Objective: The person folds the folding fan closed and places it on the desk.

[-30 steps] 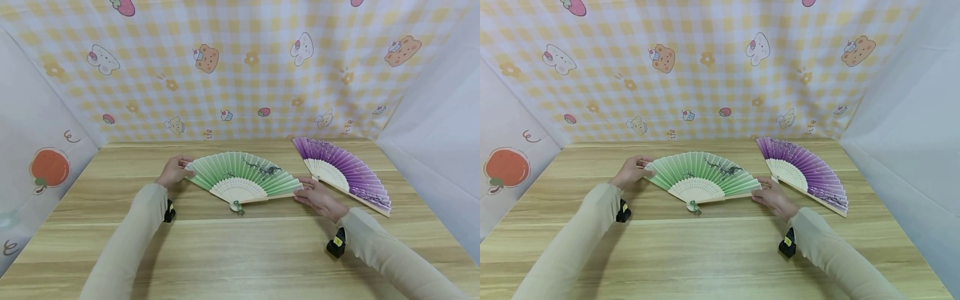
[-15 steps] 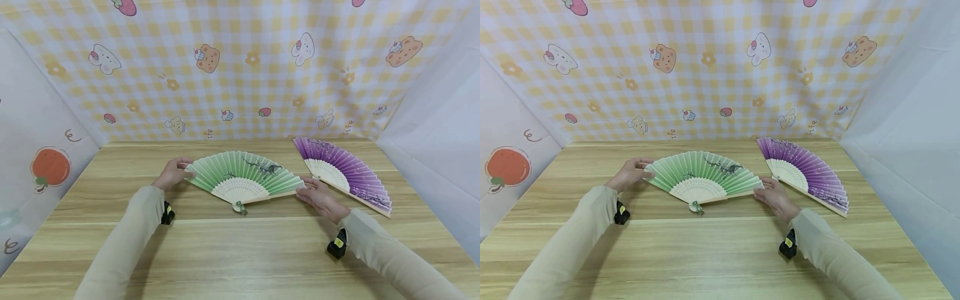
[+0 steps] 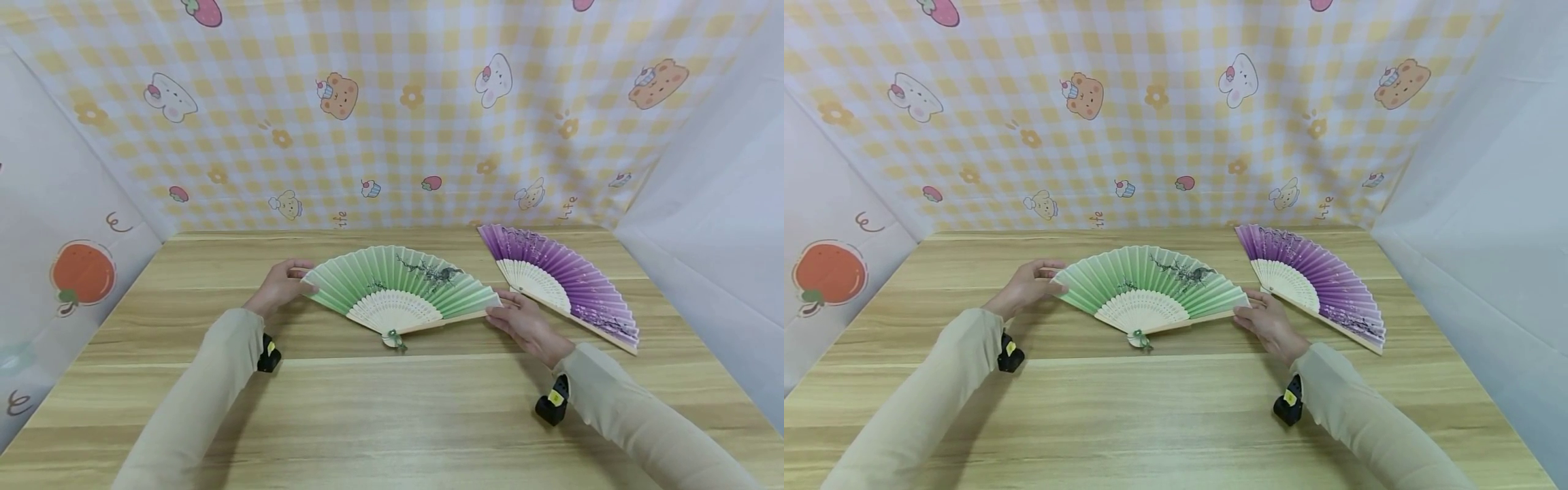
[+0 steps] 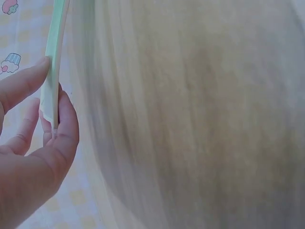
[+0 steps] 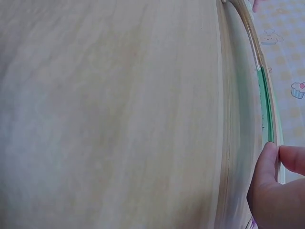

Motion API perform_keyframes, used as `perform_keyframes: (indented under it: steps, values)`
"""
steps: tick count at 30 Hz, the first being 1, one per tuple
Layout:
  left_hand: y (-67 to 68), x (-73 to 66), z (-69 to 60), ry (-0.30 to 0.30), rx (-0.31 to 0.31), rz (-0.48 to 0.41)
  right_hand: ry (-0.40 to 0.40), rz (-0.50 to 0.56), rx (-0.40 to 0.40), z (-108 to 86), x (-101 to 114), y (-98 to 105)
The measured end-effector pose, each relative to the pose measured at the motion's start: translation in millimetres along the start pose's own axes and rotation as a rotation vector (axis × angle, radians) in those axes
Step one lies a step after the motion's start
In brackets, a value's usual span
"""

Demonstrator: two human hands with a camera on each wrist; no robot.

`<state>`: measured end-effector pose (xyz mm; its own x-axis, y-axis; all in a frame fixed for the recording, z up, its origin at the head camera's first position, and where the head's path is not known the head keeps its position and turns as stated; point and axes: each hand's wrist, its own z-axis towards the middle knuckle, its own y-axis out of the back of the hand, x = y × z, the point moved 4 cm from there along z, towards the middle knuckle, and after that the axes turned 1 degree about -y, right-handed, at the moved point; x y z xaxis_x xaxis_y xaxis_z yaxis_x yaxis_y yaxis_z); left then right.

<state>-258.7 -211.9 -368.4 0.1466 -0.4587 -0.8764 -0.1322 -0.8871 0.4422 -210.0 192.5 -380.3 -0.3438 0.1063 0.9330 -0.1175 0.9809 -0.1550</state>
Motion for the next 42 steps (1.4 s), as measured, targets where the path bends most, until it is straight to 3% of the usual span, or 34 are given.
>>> perform_keyframes:
  steps: [9,19,31,42]
  values:
    - [1.3,0.5,-4.3,-0.036,0.008,-0.039,0.021,-0.010,-0.013,-1.4,1,0]
    - [1.7,0.7,-12.5,-0.033,-0.029,-0.136,0.022,-0.005,-0.074,-3.9,5,-1]
    - [0.1,-6.7,-22.0,-0.043,-0.088,-0.183,0.049,0.077,-0.162,-9.2,12,-2]
    - [0.9,-8.3,-28.6,-0.078,-0.114,-0.304,0.080,0.154,-0.211,-7.9,23,0]
